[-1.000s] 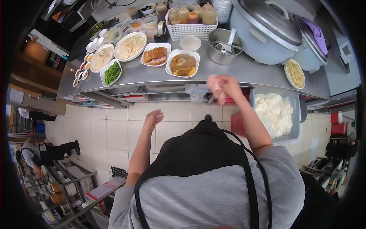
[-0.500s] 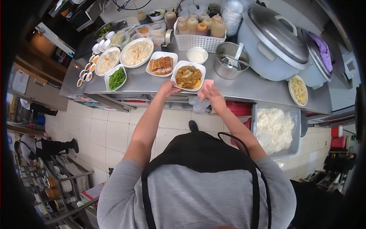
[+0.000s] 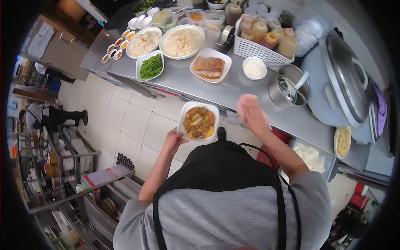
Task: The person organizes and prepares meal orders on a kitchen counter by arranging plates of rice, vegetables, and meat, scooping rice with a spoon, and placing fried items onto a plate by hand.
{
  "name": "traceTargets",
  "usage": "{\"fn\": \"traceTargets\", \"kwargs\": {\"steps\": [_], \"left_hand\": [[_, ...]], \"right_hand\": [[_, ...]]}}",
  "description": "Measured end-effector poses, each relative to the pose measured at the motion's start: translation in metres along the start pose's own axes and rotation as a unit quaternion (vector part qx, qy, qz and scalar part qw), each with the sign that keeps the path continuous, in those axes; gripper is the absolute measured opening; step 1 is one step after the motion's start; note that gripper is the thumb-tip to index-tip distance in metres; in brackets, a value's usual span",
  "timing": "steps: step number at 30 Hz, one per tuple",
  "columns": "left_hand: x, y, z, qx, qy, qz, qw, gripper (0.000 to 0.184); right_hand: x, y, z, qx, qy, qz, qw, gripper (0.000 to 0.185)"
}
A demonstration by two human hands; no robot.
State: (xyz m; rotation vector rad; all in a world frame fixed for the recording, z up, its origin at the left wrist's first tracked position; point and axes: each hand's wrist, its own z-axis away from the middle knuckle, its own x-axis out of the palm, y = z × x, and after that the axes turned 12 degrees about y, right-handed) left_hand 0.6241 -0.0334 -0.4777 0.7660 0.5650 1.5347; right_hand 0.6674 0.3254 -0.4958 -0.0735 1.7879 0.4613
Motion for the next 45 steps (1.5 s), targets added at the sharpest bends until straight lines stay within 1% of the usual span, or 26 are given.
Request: {"fn": "traceTargets", "kwargs": {"steps": [1,3,5,7,8,10,12,14,16,18,20,22,24,26,28,32,34,35,37,38,39,40,41,43,44,45], "left_hand": [[-0.016,-0.004,0.011,-0.006,0.030,0.014,0.999,0.039],[-0.042,-0.011,0.031,0.005,0.077,0.030,0.997,0.040],[-0.061,-0.016,0.048,0.017,0.117,0.046,0.992,0.039],[-0.066,-0.023,0.061,0.031,0.156,0.062,0.985,0.038],[-0.067,-0.024,0.066,0.033,0.177,0.081,0.980,0.038],[-0.069,-0.028,0.072,0.039,0.199,0.101,0.974,0.037],[-0.067,-0.031,0.077,0.048,0.201,0.114,0.972,0.037],[-0.065,-0.031,0.076,0.061,0.191,0.118,0.973,0.037],[-0.056,-0.024,0.075,0.064,0.179,0.124,0.974,0.037],[-0.050,-0.017,0.067,0.065,0.149,0.118,0.980,0.035],[-0.041,-0.007,0.055,0.068,0.106,0.105,0.986,0.034],[-0.028,-0.005,0.043,0.073,0.084,0.095,0.989,0.035],[-0.004,0.007,0.030,0.059,0.022,0.050,0.997,0.037],[0.022,0.016,0.016,0.062,-0.027,0.003,0.998,0.036],[0.048,0.023,-0.001,0.062,-0.073,-0.020,0.995,0.036],[0.097,0.015,-0.057,0.051,-0.125,-0.020,0.991,0.038],[0.119,0.018,-0.069,0.045,-0.124,-0.024,0.991,0.037],[0.127,0.019,-0.073,0.039,-0.121,-0.030,0.991,0.037],[0.137,0.014,-0.084,0.039,-0.123,-0.024,0.991,0.036],[0.140,0.013,-0.086,0.037,-0.123,-0.017,0.992,0.036],[0.143,0.014,-0.085,0.037,-0.125,-0.019,0.991,0.036],[0.145,0.016,-0.081,0.037,-0.121,-0.017,0.992,0.034],[0.147,0.018,-0.077,0.037,-0.116,-0.014,0.992,0.033],[0.147,0.021,-0.069,0.036,-0.116,-0.009,0.993,0.033],[0.147,0.021,-0.068,0.034,-0.116,-0.005,0.993,0.033],[0.147,0.019,-0.072,0.034,-0.115,-0.007,0.993,0.033]], "right_hand": [[0.000,-0.009,-0.031,-0.061,0.001,0.021,0.998,0.054],[0.024,-0.034,-0.094,-0.063,0.133,-0.124,0.981,0.048],[-0.043,-0.048,-0.169,-0.048,-0.052,-0.316,0.946,0.043],[0.006,-0.080,-0.208,-0.114,0.149,-0.218,0.958,0.049],[0.028,-0.097,-0.231,-0.120,0.151,-0.220,0.956,0.049],[0.056,-0.131,-0.269,-0.097,0.254,-0.223,0.936,0.047],[0.054,-0.152,-0.288,-0.099,0.245,-0.194,0.945,0.048],[0.053,-0.150,-0.301,-0.098,0.248,-0.149,0.952,0.049],[0.054,-0.146,-0.293,-0.126,0.215,-0.227,0.941,0.048],[0.063,-0.131,-0.270,-0.149,0.268,-0.212,0.928,0.048],[0.049,-0.106,-0.232,-0.140,0.245,-0.238,0.929,0.049],[0.031,-0.076,-0.184,-0.127,0.203,-0.255,0.937,0.050],[-0.005,-0.044,-0.134,-0.105,0.160,-0.299,0.935,0.053],[-0.002,-0.021,-0.080,-0.028,0.095,-0.284,0.954,0.058],[0.010,0.002,-0.024,0.008,0.046,-0.190,0.981,0.060],[0.001,0.037,0.077,0.121,0.084,-0.161,0.976,0.056],[0.007,0.046,0.122,0.170,0.122,-0.095,0.973,0.059],[0.006,0.049,0.141,0.170,0.122,-0.093,0.973,0.059],[0.001,0.054,0.178,0.289,0.150,-0.137,0.936,0.052],[0.007,0.057,0.196,0.291,0.150,-0.135,0.935,0.052],[0.021,0.060,0.216,0.407,0.238,-0.344,0.812,0.049],[0.036,0.068,0.234,0.490,0.307,-0.526,0.623,0.047],[0.053,0.089,0.257,0.490,0.308,-0.526,0.624,0.047],[0.077,0.124,0.290,0.428,0.396,-0.495,0.645,0.045],[0.074,0.127,0.284,0.429,0.395,-0.496,0.644,0.045],[0.072,0.138,0.274,0.532,0.404,-0.340,0.663,0.043]]}}
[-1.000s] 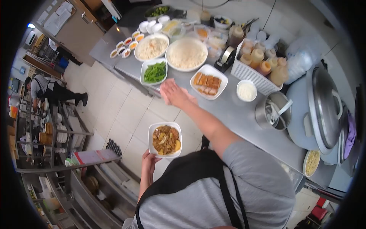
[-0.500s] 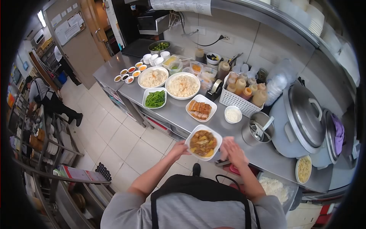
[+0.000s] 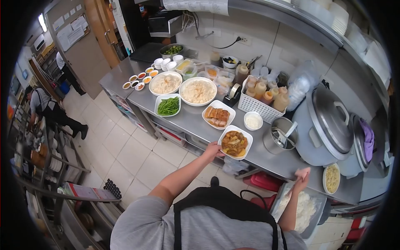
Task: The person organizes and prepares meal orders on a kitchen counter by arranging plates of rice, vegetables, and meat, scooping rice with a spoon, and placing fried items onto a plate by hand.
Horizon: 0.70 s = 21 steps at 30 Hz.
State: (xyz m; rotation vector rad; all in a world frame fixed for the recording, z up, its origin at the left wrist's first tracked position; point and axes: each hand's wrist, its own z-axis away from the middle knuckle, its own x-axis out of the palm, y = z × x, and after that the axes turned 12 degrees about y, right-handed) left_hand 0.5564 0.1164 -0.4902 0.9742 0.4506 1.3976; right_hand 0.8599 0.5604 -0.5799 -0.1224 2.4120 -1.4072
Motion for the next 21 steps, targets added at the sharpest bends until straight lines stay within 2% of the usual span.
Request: {"fn": "traceTargets", "kwargs": {"steps": [1,2,3,4,6,8,9,10,11,12,13,14,15,16,18,19,21], "left_hand": [[-0.001,-0.005,-0.007,-0.001,0.005,0.009,1.000,0.034],[-0.001,-0.008,-0.010,-0.003,0.009,0.017,1.000,0.034],[-0.001,-0.008,-0.010,-0.007,0.009,0.014,1.000,0.034],[0.000,-0.006,-0.009,-0.003,0.014,0.013,1.000,0.034],[0.002,-0.004,-0.007,0.006,0.022,-0.002,1.000,0.033],[0.003,0.001,-0.001,0.006,0.015,-0.011,1.000,0.033],[0.002,-0.005,-0.009,0.008,0.017,0.001,1.000,0.034],[-0.001,-0.011,-0.017,0.005,0.001,0.001,1.000,0.034],[0.000,-0.007,-0.011,0.011,-0.006,-0.007,1.000,0.033],[-0.001,-0.006,-0.013,0.002,-0.019,0.001,1.000,0.032],[-0.001,-0.007,-0.014,-0.004,-0.030,0.013,0.999,0.031],[0.001,-0.007,-0.013,-0.015,-0.038,0.008,0.999,0.031],[0.003,-0.002,-0.012,-0.008,-0.018,-0.001,1.000,0.031],[0.005,0.001,-0.012,0.001,0.005,-0.008,1.000,0.030],[0.007,0.006,-0.014,0.006,-0.002,0.002,1.000,0.030],[0.008,0.008,-0.019,0.012,-0.011,-0.015,1.000,0.032],[0.008,0.012,-0.027,0.017,-0.012,-0.028,0.999,0.034]], "right_hand": [[0.008,-0.004,-0.009,-0.007,0.116,0.148,0.982,0.042],[0.020,-0.007,-0.008,-0.004,0.116,0.150,0.982,0.042],[0.036,-0.013,0.002,-0.152,0.137,0.349,0.915,0.042],[0.052,-0.023,0.012,-0.290,0.146,0.525,0.786,0.043],[0.081,-0.072,0.030,-0.276,0.039,0.363,0.889,0.043],[0.121,-0.097,0.063,-0.224,0.023,0.311,0.923,0.040],[0.128,-0.134,0.070,-0.238,-0.048,0.296,0.924,0.039],[0.141,-0.143,0.086,-0.152,-0.071,0.278,0.946,0.042],[0.151,-0.145,0.095,-0.173,-0.092,0.270,0.943,0.044],[0.161,-0.146,0.106,-0.211,-0.071,0.197,0.955,0.042],[0.165,-0.153,0.114,-0.238,-0.108,0.191,0.946,0.040],[0.166,-0.174,0.121,-0.155,-0.203,0.213,0.943,0.039],[0.167,-0.179,0.129,-0.203,-0.218,0.180,0.937,0.037],[0.167,-0.179,0.136,-0.201,-0.217,0.184,0.937,0.037],[0.168,-0.178,0.150,-0.105,-0.348,0.003,0.932,0.036],[0.169,-0.174,0.153,-0.105,-0.351,0.002,0.931,0.036],[0.171,-0.164,0.157,0.154,-0.389,-0.112,0.901,0.026]]}}
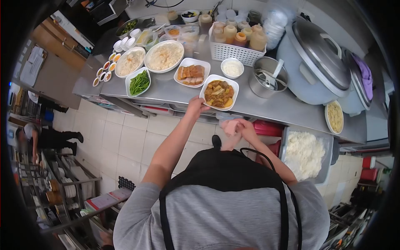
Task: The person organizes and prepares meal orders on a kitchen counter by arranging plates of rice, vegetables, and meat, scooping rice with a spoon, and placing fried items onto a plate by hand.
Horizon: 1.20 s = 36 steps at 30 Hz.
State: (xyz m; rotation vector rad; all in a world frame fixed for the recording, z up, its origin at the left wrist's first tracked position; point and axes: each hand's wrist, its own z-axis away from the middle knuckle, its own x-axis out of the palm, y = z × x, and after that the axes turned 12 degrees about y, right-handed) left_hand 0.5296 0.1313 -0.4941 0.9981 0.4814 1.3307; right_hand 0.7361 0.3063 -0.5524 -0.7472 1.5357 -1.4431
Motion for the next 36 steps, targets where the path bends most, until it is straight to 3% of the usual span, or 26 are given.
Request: {"fn": "traceTargets", "kwargs": {"steps": [1,4,7,9,10,12,13,15,18,21,23,26,27,30,31,32,34,35,36], "left_hand": [[0.003,0.002,-0.002,0.009,0.007,0.022,1.000,0.031],[0.010,0.003,-0.007,0.015,0.035,0.038,0.999,0.029],[-0.002,-0.016,-0.033,0.016,0.035,0.058,0.998,0.032],[-0.026,-0.049,-0.064,0.196,-0.067,-0.175,0.963,0.038],[-0.033,-0.040,-0.045,0.202,-0.045,-0.169,0.964,0.038],[-0.029,-0.002,0.022,0.015,0.044,0.030,0.998,0.037],[-0.033,0.011,0.039,0.024,0.060,0.038,0.997,0.037],[-0.042,0.032,0.066,0.096,0.006,-0.069,0.993,0.042],[-0.050,0.063,0.097,0.191,-0.012,-0.091,0.977,0.044],[-0.081,0.054,0.093,0.216,0.057,-0.086,0.971,0.042],[-0.103,0.055,0.099,0.202,0.089,-0.070,0.973,0.039],[-0.137,0.053,0.103,0.181,0.095,-0.025,0.979,0.039],[-0.153,0.049,0.103,0.174,0.163,-0.045,0.970,0.040],[-0.222,0.002,0.092,0.148,0.335,-0.100,0.925,0.037],[-0.244,-0.007,0.095,0.106,0.346,-0.091,0.928,0.037],[-0.265,-0.016,0.098,0.063,0.354,-0.083,0.929,0.036],[-0.306,-0.044,0.099,0.031,0.388,-0.061,0.919,0.030],[-0.327,-0.060,0.097,0.024,0.403,-0.077,0.912,0.028],[-0.351,-0.075,0.091,0.020,0.413,-0.098,0.905,0.025]], "right_hand": [[-0.004,-0.014,-0.001,0.001,-0.008,0.001,1.000,0.026],[-0.025,-0.070,-0.007,0.144,-0.053,-0.169,0.974,0.023],[-0.032,-0.115,-0.019,0.188,-0.085,-0.283,0.937,0.026],[-0.029,-0.134,-0.032,0.170,-0.095,-0.306,0.932,0.028],[-0.024,-0.141,-0.039,0.155,-0.082,-0.335,0.926,0.030],[-0.009,-0.160,-0.054,0.151,-0.092,-0.348,0.921,0.030],[-0.001,-0.164,-0.062,0.148,-0.078,-0.365,0.916,0.031],[0.021,-0.154,-0.080,0.148,-0.133,-0.367,0.909,0.033],[0.077,-0.157,-0.096,0.136,-0.241,-0.271,0.922,0.036],[0.128,-0.168,-0.103,0.112,-0.365,-0.214,0.899,0.036],[0.152,-0.174,-0.114,0.103,-0.392,-0.173,0.898,0.033],[0.181,-0.186,-0.129,0.021,-0.412,-0.081,0.907,0.032],[0.187,-0.193,-0.134,0.021,-0.417,-0.079,0.905,0.032],[0.206,-0.208,-0.159,-0.138,-0.295,-0.025,0.945,0.031],[0.215,-0.209,-0.166,-0.140,-0.291,-0.025,0.946,0.031],[0.224,-0.210,-0.172,-0.227,-0.240,0.002,0.944,0.032],[0.237,-0.196,-0.186,-0.364,-0.177,0.134,0.905,0.032],[0.242,-0.189,-0.186,-0.361,-0.159,0.140,0.908,0.032],[0.246,-0.184,-0.185,-0.398,-0.196,0.243,0.863,0.032]]}}
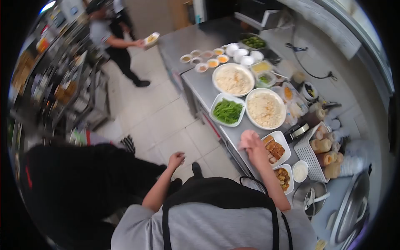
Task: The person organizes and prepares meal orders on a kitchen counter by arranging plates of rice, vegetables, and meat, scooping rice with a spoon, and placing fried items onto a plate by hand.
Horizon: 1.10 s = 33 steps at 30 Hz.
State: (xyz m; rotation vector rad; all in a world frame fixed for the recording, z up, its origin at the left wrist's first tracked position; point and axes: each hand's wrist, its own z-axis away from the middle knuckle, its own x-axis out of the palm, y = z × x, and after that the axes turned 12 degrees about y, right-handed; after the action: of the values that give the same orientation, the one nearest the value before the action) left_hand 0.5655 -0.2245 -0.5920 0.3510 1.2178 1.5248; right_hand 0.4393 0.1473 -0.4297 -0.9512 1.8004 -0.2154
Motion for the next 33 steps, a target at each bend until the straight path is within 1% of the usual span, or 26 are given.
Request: {"fn": "traceTargets", "kwargs": {"steps": [1,2,3,4,5,6,7,9,12,13,15,17,18,19,20,21,22,23,24,25,27,28,30,31,32,33], "left_hand": [[-0.005,-0.028,-0.025,0.005,0.031,-0.046,0.998,0.023],[-0.010,-0.052,-0.048,-0.004,0.052,-0.026,0.998,0.023],[-0.018,-0.048,-0.057,-0.060,0.040,-0.028,0.997,0.020],[-0.024,-0.053,-0.072,-0.076,0.032,-0.036,0.996,0.016],[-0.028,-0.074,-0.100,-0.030,0.018,-0.108,0.994,0.014],[-0.034,-0.069,-0.109,-0.057,-0.008,-0.093,0.994,0.015],[-0.038,-0.058,-0.120,-0.063,-0.032,-0.160,0.985,0.016],[-0.043,-0.048,-0.148,-0.055,-0.067,-0.198,0.976,0.020],[-0.043,-0.025,-0.186,-0.032,-0.087,-0.250,0.964,0.020],[-0.042,-0.018,-0.198,-0.035,-0.088,-0.258,0.962,0.020],[-0.037,-0.007,-0.221,-0.029,-0.096,-0.271,0.957,0.020],[-0.025,0.001,-0.240,-0.042,-0.115,-0.274,0.954,0.020],[-0.022,0.004,-0.252,0.116,-0.199,-0.414,0.881,0.019],[-0.017,0.007,-0.269,0.268,-0.268,-0.531,0.758,0.019],[-0.006,0.012,-0.263,-0.041,-0.145,-0.333,0.931,0.014],[-0.005,-0.006,-0.287,0.052,-0.187,-0.321,0.927,0.014],[-0.003,-0.019,-0.308,0.151,-0.223,-0.303,0.914,0.014],[-0.002,-0.023,-0.321,0.245,-0.251,-0.282,0.893,0.013],[0.003,0.046,-0.275,0.011,-0.167,-0.280,0.945,0.013],[0.002,0.050,-0.287,0.014,-0.169,-0.285,0.943,0.013],[-0.006,0.061,-0.312,-0.002,-0.074,-0.196,0.978,0.014],[-0.013,0.069,-0.323,-0.036,-0.057,-0.144,0.987,0.013],[-0.032,0.081,-0.358,-0.156,-0.026,-0.008,0.987,0.022],[-0.046,0.086,-0.379,-0.164,-0.048,0.100,0.980,0.029],[-0.053,0.101,-0.404,-0.260,0.016,0.227,0.938,0.034],[-0.065,0.108,-0.435,-0.255,0.008,0.290,0.922,0.032]], "right_hand": [[0.009,0.003,0.000,-0.032,-0.070,0.094,0.993,0.032],[0.031,0.016,0.011,-0.009,-0.120,0.215,0.969,0.029],[0.043,0.017,0.016,0.016,-0.101,0.228,0.968,0.029],[0.053,0.014,0.017,0.026,-0.092,0.287,0.953,0.027],[0.063,0.015,0.015,0.036,-0.085,0.343,0.935,0.025],[0.073,0.018,0.013,0.030,-0.086,0.376,0.922,0.025],[0.073,0.014,0.008,0.052,-0.075,0.383,0.919,0.025],[0.070,-0.001,-0.005,0.090,-0.141,0.408,0.898,0.026],[0.068,-0.006,-0.005,0.110,-0.093,0.368,0.919,0.027],[0.069,-0.005,-0.003,0.122,-0.085,0.371,0.916,0.027],[0.072,-0.003,0.002,0.085,-0.042,0.382,0.919,0.028],[0.091,0.002,0.008,0.101,-0.027,0.410,0.906,0.028],[0.097,0.009,0.005,0.107,-0.013,0.435,0.894,0.029],[0.099,0.012,-0.003,0.107,-0.005,0.441,0.891,0.029],[0.103,0.012,-0.007,0.084,-0.043,0.483,0.870,0.030],[0.107,0.011,-0.009,0.062,-0.084,0.521,0.847,0.031],[0.111,0.014,-0.011,0.066,-0.083,0.519,0.848,0.031],[0.116,0.020,-0.015,0.105,-0.047,0.449,0.886,0.034],[0.122,0.026,-0.019,0.144,-0.010,0.377,0.915,0.038],[0.128,0.032,-0.022,0.150,-0.006,0.376,0.914,0.038],[0.135,0.039,-0.025,0.249,-0.003,0.305,0.919,0.037],[0.130,0.035,-0.027,0.256,-0.003,0.306,0.917,0.037],[0.114,0.024,-0.037,0.235,-0.057,0.306,0.921,0.034],[0.112,0.022,-0.038,0.241,-0.053,0.306,0.919,0.034],[0.113,0.021,-0.037,0.246,-0.021,0.319,0.915,0.030],[0.115,0.018,-0.037,0.252,0.011,0.331,0.909,0.026]]}}
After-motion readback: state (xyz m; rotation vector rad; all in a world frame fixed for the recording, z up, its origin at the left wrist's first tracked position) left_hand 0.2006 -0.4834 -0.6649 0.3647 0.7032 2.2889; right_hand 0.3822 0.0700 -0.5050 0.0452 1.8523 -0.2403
